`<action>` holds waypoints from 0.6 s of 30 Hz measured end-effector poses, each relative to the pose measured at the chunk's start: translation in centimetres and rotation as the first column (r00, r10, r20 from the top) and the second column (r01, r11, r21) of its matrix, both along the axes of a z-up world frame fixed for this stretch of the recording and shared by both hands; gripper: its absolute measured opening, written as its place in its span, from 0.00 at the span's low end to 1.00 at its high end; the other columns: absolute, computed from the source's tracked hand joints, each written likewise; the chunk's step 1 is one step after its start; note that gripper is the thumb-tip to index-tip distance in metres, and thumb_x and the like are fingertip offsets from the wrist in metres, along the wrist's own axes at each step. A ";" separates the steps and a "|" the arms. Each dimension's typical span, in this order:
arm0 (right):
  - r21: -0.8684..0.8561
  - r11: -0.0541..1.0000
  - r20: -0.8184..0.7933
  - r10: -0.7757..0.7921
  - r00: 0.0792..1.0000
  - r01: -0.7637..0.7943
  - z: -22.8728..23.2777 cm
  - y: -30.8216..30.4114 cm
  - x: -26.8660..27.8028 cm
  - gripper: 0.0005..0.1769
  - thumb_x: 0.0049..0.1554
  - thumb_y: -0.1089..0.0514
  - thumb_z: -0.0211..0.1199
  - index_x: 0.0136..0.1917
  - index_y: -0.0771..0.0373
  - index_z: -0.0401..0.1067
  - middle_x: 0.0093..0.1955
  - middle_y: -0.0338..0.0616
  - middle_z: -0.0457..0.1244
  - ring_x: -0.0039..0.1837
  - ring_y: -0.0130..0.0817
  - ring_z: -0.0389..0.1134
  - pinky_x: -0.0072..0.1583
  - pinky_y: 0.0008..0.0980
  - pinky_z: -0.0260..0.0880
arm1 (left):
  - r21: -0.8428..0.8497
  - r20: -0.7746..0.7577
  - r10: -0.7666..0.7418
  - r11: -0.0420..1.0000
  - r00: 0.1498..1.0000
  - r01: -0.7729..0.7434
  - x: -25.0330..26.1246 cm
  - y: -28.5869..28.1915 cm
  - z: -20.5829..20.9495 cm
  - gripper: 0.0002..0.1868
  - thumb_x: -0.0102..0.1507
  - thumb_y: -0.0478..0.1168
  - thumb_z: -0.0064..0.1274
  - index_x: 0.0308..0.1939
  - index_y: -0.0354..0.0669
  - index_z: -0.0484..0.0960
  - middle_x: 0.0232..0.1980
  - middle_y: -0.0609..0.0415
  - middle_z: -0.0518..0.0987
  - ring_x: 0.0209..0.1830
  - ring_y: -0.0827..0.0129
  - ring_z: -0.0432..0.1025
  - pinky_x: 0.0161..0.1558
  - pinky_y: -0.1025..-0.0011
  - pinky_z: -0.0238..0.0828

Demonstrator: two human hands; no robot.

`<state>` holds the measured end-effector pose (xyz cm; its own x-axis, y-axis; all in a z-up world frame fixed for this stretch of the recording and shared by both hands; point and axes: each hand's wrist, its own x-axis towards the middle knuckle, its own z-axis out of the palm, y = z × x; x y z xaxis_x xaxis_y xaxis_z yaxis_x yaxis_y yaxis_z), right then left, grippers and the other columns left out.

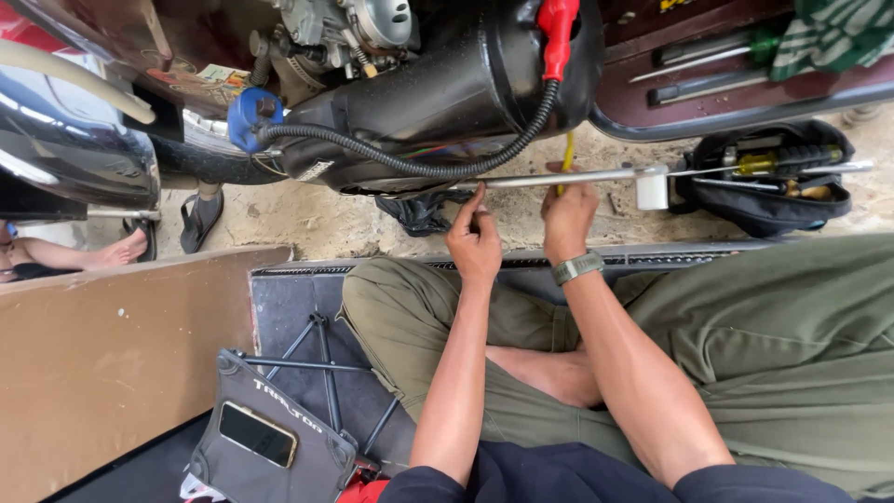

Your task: The person sits on the ground and uses a yellow-handled screwdriver to work on the engine area of a scooter. They manipulate a small black part and then use a green cloth to wipe the engine casing.

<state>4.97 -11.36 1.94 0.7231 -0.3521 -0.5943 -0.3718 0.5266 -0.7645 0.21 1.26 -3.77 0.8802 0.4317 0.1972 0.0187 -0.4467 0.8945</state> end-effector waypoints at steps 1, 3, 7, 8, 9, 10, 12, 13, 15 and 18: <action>0.007 1.000 -0.006 0.010 1.000 -0.010 -0.2 0.0 0.2 0.20 0.64 0.53 0.43 0.48 0.59 0.76 0.27 0.29 0.50 0.26 0.17 0.50 0.29 0.15 0.52 | 0.007 -0.006 0.010 1.000 1.000 -0.010 -0.1 0.2 -0.2 0.21 0.65 0.31 0.48 0.57 0.51 0.88 0.16 0.51 0.75 0.14 0.75 0.66 0.19 0.72 0.61; -0.029 0.999 0.069 0.022 0.997 -0.020 -0.5 -0.3 1.0 0.18 0.68 0.56 0.43 0.49 0.63 0.74 0.27 0.34 0.48 0.27 0.19 0.49 0.30 0.19 0.49 | -0.002 0.007 0.004 1.000 1.000 -0.004 0.2 0.2 -0.8 0.20 0.66 0.31 0.47 0.57 0.51 0.88 0.17 0.52 0.76 0.14 0.77 0.65 0.19 0.71 0.60; -0.039 0.997 0.102 0.070 0.992 -0.066 -0.2 0.1 0.0 0.20 0.72 0.54 0.39 0.51 0.64 0.72 0.27 0.35 0.46 0.28 0.22 0.46 0.33 0.24 0.52 | 0.000 -0.023 -0.023 1.000 0.999 0.023 0.2 -0.6 2.7 0.19 0.69 0.32 0.45 0.58 0.48 0.86 0.19 0.50 0.76 0.16 0.77 0.64 0.21 0.69 0.62; -0.040 0.996 0.097 0.088 0.991 -0.085 0.1 0.2 -0.1 0.21 0.72 0.54 0.38 0.52 0.64 0.71 0.27 0.34 0.46 0.28 0.21 0.45 0.34 0.24 0.52 | 0.013 -0.036 -0.003 1.000 0.999 0.004 0.4 -0.6 2.8 0.18 0.68 0.32 0.45 0.57 0.47 0.87 0.19 0.49 0.76 0.16 0.76 0.65 0.21 0.68 0.62; -0.043 0.993 0.089 0.112 0.990 -0.109 0.3 0.3 -0.4 0.21 0.73 0.54 0.36 0.53 0.64 0.69 0.28 0.34 0.46 0.29 0.21 0.44 0.35 0.23 0.53 | 0.025 -0.052 0.021 0.999 0.998 -0.020 0.3 -0.7 2.9 0.18 0.67 0.32 0.46 0.55 0.47 0.88 0.19 0.49 0.77 0.16 0.75 0.66 0.21 0.67 0.62; -0.037 0.994 0.096 0.109 0.989 -0.106 0.0 0.4 -0.3 0.21 0.73 0.54 0.36 0.53 0.64 0.69 0.28 0.34 0.46 0.29 0.21 0.44 0.35 0.23 0.53 | 0.032 -0.045 0.019 0.999 0.999 -0.018 0.2 -0.2 2.1 0.18 0.67 0.32 0.46 0.55 0.47 0.88 0.19 0.49 0.77 0.16 0.75 0.66 0.21 0.67 0.62; 0.011 0.997 0.068 0.069 0.995 -0.070 -0.8 0.3 -0.2 0.20 0.74 0.56 0.35 0.52 0.65 0.68 0.28 0.33 0.44 0.29 0.22 0.43 0.35 0.25 0.53 | 0.058 -0.052 0.049 0.997 0.997 -0.046 -0.1 0.2 0.4 0.17 0.66 0.32 0.47 0.53 0.45 0.88 0.21 0.45 0.79 0.17 0.70 0.69 0.22 0.63 0.66; 0.016 0.998 0.074 0.064 0.995 -0.065 -0.8 0.2 -0.2 0.20 0.74 0.56 0.35 0.52 0.65 0.68 0.28 0.33 0.44 0.29 0.22 0.43 0.35 0.25 0.53 | 0.063 -0.046 0.044 0.997 0.998 -0.042 -0.2 0.8 -0.7 0.17 0.66 0.32 0.47 0.53 0.45 0.88 0.21 0.45 0.79 0.17 0.70 0.69 0.22 0.63 0.66; 0.050 0.999 0.017 0.005 1.000 -0.006 -0.8 0.1 -0.3 0.20 0.73 0.57 0.36 0.52 0.67 0.68 0.29 0.35 0.45 0.31 0.25 0.46 0.37 0.26 0.54 | 0.091 -0.117 0.093 0.992 0.989 -0.082 -0.6 1.9 -3.0 0.15 0.67 0.34 0.48 0.50 0.49 0.89 0.20 0.55 0.77 0.16 0.75 0.67 0.19 0.67 0.63; 0.086 0.996 -0.010 -0.033 0.999 0.034 -0.8 0.3 0.2 0.20 0.72 0.57 0.38 0.48 0.66 0.69 0.28 0.38 0.49 0.31 0.26 0.50 0.36 0.26 0.56 | 0.116 -0.074 0.156 0.982 0.985 -0.147 -1.2 3.5 -6.8 0.13 0.63 0.31 0.51 0.43 0.46 0.90 0.21 0.49 0.78 0.17 0.70 0.71 0.24 0.65 0.69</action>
<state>5.19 -11.04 1.19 0.7063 -0.3230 -0.6300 -0.3597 0.6027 -0.7123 -1.03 4.76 -10.56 0.8217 0.5406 0.1805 0.1649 -0.5287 0.8327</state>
